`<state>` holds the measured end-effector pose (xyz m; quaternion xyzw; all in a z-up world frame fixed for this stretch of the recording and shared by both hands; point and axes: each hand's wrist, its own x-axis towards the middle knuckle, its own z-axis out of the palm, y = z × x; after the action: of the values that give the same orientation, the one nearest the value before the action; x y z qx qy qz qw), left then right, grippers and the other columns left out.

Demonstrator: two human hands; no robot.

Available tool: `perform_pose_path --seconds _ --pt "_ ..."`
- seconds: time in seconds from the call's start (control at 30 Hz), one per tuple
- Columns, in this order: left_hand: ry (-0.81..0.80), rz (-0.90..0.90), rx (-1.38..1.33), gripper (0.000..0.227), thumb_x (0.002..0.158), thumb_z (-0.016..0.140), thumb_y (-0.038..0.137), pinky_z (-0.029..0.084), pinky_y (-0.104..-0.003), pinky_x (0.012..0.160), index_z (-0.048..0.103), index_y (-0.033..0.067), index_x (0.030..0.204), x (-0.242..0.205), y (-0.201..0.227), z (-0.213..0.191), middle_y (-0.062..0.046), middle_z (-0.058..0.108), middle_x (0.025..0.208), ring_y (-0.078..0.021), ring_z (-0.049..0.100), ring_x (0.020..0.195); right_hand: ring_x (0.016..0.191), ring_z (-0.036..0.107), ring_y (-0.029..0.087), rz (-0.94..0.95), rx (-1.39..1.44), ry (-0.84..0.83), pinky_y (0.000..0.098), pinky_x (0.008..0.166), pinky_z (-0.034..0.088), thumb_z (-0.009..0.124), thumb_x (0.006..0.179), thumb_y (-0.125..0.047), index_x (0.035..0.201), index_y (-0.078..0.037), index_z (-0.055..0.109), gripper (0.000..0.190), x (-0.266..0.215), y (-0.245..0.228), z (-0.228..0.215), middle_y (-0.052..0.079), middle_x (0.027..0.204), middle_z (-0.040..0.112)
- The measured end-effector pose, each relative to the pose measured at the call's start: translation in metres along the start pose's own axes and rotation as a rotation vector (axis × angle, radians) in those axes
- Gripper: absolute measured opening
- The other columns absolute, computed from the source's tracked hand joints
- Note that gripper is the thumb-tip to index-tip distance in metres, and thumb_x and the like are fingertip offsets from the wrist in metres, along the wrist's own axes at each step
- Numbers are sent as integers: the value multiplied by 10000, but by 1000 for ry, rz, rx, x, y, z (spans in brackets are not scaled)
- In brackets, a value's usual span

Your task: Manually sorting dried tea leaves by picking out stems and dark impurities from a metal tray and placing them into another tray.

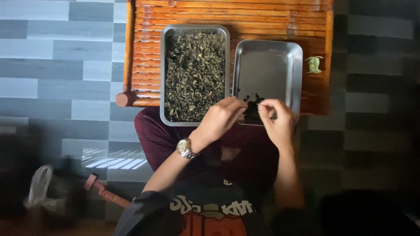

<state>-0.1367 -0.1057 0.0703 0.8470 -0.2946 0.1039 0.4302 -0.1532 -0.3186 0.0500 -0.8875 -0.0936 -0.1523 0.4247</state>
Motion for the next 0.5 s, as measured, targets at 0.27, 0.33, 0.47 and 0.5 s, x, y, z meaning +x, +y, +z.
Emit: perform_pose_path --seconds 0.27,0.33,0.47,0.5 --pt "94 -176 18 61 987 682 67 595 -363 733 711 78 1039 -38 -35 -52 -93 702 894 -328 727 838 673 710 236 -275 -74 -208 340 619 585 756 923 -59 943 -94 726 50 18 1 93 62 766 726" --pt "102 -201 54 64 993 670 82 591 -376 729 698 85 1051 -44 -40 -65 -92 688 892 -314 718 829 688 716 245 -290 -60 -274 352 620 592 750 917 -44 951 -82 718 60 28 -28 85 75 782 729" --pt "134 -261 144 81 1002 673 111 588 -383 693 672 97 1082 -54 -47 -76 -67 632 849 -271 707 791 757 711 254 -335 -114 -361 358 677 605 706 959 -15 997 -93 710 86 45 3 112 110 856 724" --pt "138 -265 143 81 1002 673 111 588 -383 693 672 97 1082 -55 -46 -76 -67 632 849 -271 707 791 757 711 254 -337 -115 -366 358 677 605 706 959 -15 997 -93 710 86 59 2 112 110 856 724"
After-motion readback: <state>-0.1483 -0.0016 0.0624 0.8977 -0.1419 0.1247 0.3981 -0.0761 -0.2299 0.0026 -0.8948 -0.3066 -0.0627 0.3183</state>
